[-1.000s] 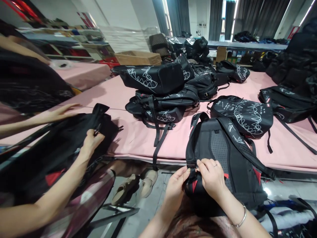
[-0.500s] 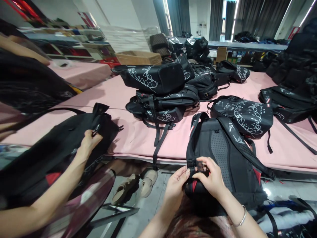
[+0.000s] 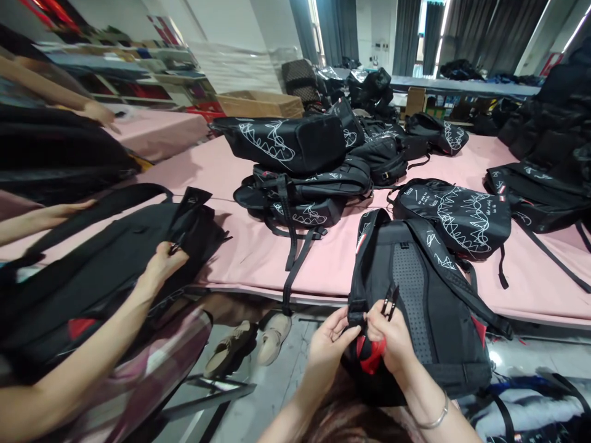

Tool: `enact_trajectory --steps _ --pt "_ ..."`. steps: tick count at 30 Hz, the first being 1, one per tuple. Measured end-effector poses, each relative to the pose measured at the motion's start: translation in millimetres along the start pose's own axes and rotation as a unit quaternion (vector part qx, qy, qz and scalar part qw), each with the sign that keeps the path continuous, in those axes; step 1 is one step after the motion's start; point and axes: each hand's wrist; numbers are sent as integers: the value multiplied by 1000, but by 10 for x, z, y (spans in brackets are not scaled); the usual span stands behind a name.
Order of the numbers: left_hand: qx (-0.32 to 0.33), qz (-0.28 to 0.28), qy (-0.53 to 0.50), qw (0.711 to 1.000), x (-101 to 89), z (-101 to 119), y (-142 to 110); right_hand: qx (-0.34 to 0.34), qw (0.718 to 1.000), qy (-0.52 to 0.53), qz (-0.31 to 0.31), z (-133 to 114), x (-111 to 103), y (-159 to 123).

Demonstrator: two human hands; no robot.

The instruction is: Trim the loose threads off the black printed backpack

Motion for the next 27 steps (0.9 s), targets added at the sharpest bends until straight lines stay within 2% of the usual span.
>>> enact_trajectory --steps 2,4,5,8,10,15,18,21,23,25,27 --pt "-8 -16 -12 1000 -23 -4 17 -28 999 -12 15 -78 -61 -16" --pt "-10 -25 -20 999 -40 4 29 -76 989 -111 55 -135 -140 -31" --pt "-7 -28 -21 999 -45 11 34 -100 976 -182 69 -150 -182 -39" --pt "1 -38 -18 999 -46 28 43 -143 911 -384 44 -145 -301 -78" --pt "6 -43 -15 999 -41 28 47 -175 866 -469 12 -131 -357 -114" --pt "16 -33 -3 999 -36 -1 50 -325 732 -598 -28 -168 -354 -188" --pt "23 -23 4 999 -29 -10 40 -358 690 -627 -40 -207 -282 -195" --pt "26 -7 10 1000 -17 -6 24 -355 675 -646 -41 -224 -227 -175" --pt "24 -4 14 1000 -12 0 15 -343 680 -647 -46 -230 -219 -151" --pt "23 -8 15 1000 -14 2 13 -321 709 -626 -55 -235 -235 -124" --pt "23 -15 12 1000 -20 -3 18 -275 767 -577 -59 -232 -263 -100"
Point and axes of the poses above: each hand's wrist, its own y-axis towards the middle knuckle, its own x-axis out of the palm, z = x × y, and after that the axes turned 5 degrees about z, right-handed
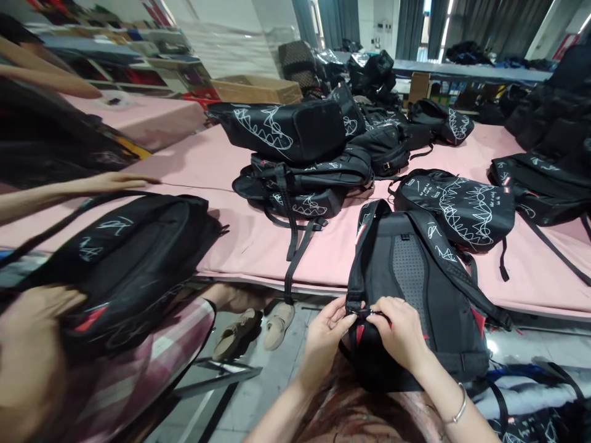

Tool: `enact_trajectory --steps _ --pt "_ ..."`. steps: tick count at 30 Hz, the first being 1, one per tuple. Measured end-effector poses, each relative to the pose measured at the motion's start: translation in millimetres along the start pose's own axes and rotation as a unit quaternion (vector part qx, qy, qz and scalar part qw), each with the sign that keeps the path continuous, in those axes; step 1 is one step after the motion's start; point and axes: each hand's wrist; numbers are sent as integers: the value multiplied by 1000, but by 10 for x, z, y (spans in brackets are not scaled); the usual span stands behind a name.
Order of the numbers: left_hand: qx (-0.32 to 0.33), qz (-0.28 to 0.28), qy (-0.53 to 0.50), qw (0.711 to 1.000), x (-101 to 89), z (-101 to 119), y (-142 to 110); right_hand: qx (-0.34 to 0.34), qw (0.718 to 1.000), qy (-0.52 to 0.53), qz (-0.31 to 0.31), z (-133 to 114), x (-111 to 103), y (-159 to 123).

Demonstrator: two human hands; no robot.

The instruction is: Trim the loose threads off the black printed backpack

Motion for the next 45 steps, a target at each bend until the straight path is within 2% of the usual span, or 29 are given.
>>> enact_trajectory --steps 2,4,7,10,12,15,17,20,23,26,28,30,32,33,35,37,40,45 --pt "-3 -6 -5 1000 -8 -11 9 71 993 96 4 33 18 -6" --pt "-7 -7 -7 1000 -15 -22 20 131 972 192 27 51 62 -23" --pt "-11 -14 -3 1000 -16 -29 26 156 953 253 54 36 146 -52" --pt "-9 -16 0 1000 -8 -19 15 95 974 192 72 -6 203 -57" --pt "-5 3 6 1000 0 -10 -1 11 989 127 81 -20 220 -38" --pt "-10 17 14 1000 9 -1 -29 -103 990 36 89 4 243 1" --pt "-16 13 16 1000 12 1 -42 -140 985 6 103 33 265 15" --pt "-14 15 13 1000 21 3 -48 -142 982 1 125 47 300 -1" --pt "-3 18 11 1000 43 14 -54 -82 987 12 137 5 326 -29" --pt "3 10 30 999 73 23 -67 65 985 115 113 -61 341 -33" --pt "4 -1 43 999 85 18 -71 186 952 229 84 -102 344 -26" --pt "6 -5 43 999 82 5 -62 270 898 342 62 -136 337 -23" --pt "7 -1 33 999 63 -3 -41 295 857 420 44 -162 316 -24" --pt "8 4 28 1000 48 -3 -28 291 851 435 39 -170 301 -26" --pt "9 10 19 1000 16 4 -3 268 869 414 50 -176 268 -27" --pt "2 3 10 1000 -11 13 11 244 902 345 90 -168 244 -25" --pt "-14 -11 -5 1000 -22 13 5 216 937 237 140 -150 239 -21" --pt "-15 -16 -1 1000 13 -4 -29 119 973 107 167 -157 284 -17"
Point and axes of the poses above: each hand's wrist, its own y-axis towards the middle knuckle, its own x-axis out of the palm, z = x × y, and after that the axes turned 5 degrees about z, right-handed
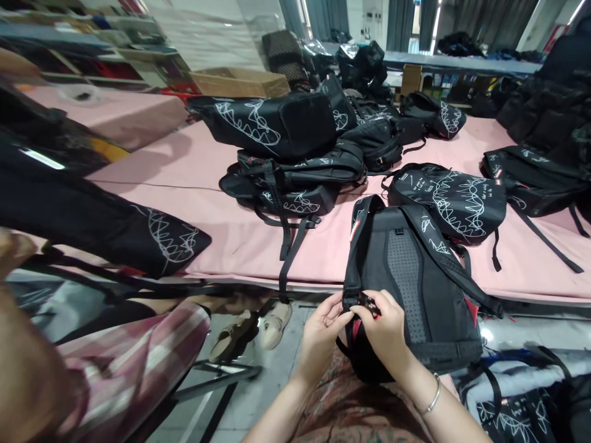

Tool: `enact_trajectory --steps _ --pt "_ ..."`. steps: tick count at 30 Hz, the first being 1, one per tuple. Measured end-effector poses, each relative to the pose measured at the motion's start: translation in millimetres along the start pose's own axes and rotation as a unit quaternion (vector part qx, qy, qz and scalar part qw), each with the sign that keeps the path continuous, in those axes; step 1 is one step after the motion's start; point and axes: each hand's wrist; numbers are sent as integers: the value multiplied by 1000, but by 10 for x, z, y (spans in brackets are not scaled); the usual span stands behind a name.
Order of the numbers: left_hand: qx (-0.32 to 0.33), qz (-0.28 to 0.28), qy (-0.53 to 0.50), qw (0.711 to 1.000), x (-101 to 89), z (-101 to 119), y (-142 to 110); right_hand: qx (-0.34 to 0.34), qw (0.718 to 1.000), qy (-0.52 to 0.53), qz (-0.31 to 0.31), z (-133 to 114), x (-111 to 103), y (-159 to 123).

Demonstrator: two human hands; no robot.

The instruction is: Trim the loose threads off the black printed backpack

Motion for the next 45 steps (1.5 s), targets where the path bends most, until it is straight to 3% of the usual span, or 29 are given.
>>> enact_trajectory --steps 7,10,16,18,20,24,27,32,36,40,42,45 --pt "6 17 35 999 15 19 -27 -98 995 -28 -5 -33 -23 3" --pt "0 -8 40 999 5 43 -23 -57 994 91 -39 -145 -149 8" --pt "-11 -9 8 1000 -21 53 20 69 948 305 -51 -148 -371 69" --pt "-18 -8 0 1000 -25 49 31 135 944 299 -24 -42 -341 86" --pt "-22 -18 -6 1000 -30 52 36 164 958 236 0 64 -268 84" --pt "-14 -34 -1 999 -41 70 30 124 981 143 -32 163 -86 50" --pt "33 -15 64 997 -43 57 3 96 986 117 -65 172 43 71" --pt "178 106 220 953 -116 17 -48 149 970 164 -104 197 237 224" --pt "307 167 255 902 -356 125 8 199 946 229 -111 210 367 335" --pt "340 233 272 869 -583 322 120 249 926 257 -119 217 452 372" --pt "356 227 294 857 -584 373 142 265 919 266 -119 214 477 374" --pt "356 109 350 860 -455 334 135 279 913 273 -114 204 501 375"
Point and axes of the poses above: each hand's wrist, its own y-axis towards the middle knuckle, its own x-axis out of the palm, z = x × y, and after that the axes turned 5 degrees about z, right-handed
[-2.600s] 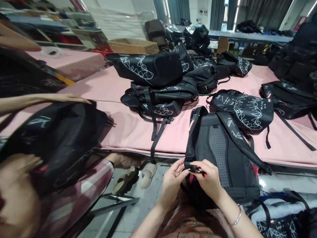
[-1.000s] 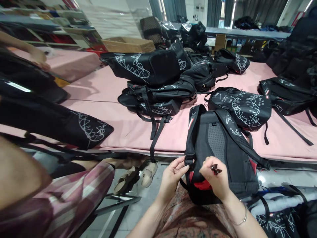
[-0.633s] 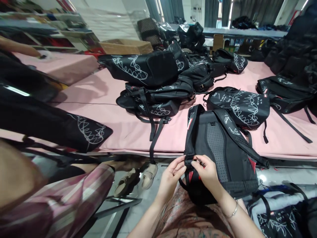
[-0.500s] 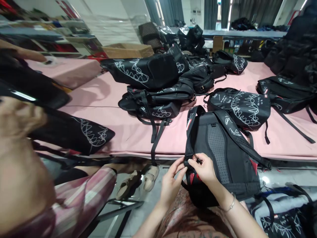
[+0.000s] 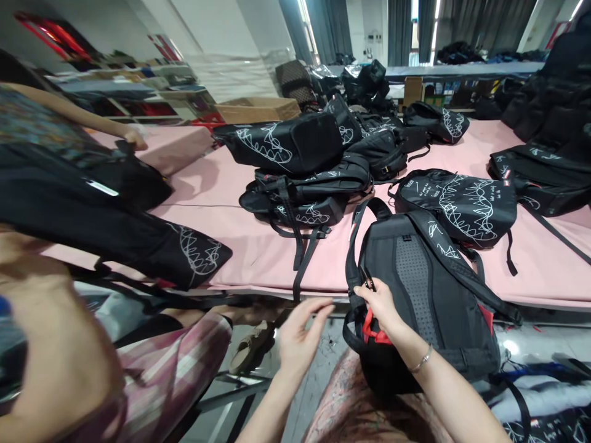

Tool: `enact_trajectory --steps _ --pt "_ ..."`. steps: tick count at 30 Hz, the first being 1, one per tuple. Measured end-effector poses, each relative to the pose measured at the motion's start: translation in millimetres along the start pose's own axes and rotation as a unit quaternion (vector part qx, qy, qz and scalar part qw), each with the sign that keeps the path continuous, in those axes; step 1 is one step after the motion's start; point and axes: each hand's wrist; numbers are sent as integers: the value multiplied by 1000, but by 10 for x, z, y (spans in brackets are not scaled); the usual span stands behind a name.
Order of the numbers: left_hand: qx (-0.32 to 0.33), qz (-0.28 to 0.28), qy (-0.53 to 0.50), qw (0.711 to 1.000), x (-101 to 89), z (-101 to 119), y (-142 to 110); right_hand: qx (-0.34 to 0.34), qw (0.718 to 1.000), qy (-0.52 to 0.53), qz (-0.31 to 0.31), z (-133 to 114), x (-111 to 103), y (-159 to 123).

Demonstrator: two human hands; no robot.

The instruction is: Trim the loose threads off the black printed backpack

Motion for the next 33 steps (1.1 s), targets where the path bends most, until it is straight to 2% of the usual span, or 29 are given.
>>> enact_trajectory --steps 2,3,6,11,13,15,17,19,21,26,30,33 --pt "38 -76 24 996 118 27 -49 -2 1000 0 11 1 11 3" --pt "56 -95 46 993 173 26 -72 -7 1000 -4 18 2 14 5" --pt "97 -95 106 985 276 -20 -114 -30 998 -28 42 7 11 6" --pt "172 -82 160 969 272 -51 -94 -69 992 -84 61 13 -2 -22" --pt "166 -98 152 969 258 -24 -59 -74 991 -96 61 12 -6 -38" --pt "103 -130 91 982 252 6 -16 -73 991 -102 55 15 -17 -50" --pt "-35 -165 -21 985 256 21 23 -69 991 -103 46 26 -34 -56" --pt "-177 -198 -126 956 270 18 45 -60 993 -99 35 50 -55 -56" --pt "-261 -224 -187 920 288 5 51 -46 994 -93 27 83 -73 -53" --pt "-324 -243 -227 886 322 6 39 -16 997 -75 15 146 -91 -52" --pt "-337 -227 -237 882 324 44 19 -15 997 -68 14 151 -106 -48" --pt "-333 -238 -237 881 312 67 6 -15 998 -65 17 139 -122 -39"
Point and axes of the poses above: each hand's wrist, its own y-axis towards the middle knuckle, its own x-axis out of the palm, z = x × y, and after that the axes turned 5 degrees about z, right-handed
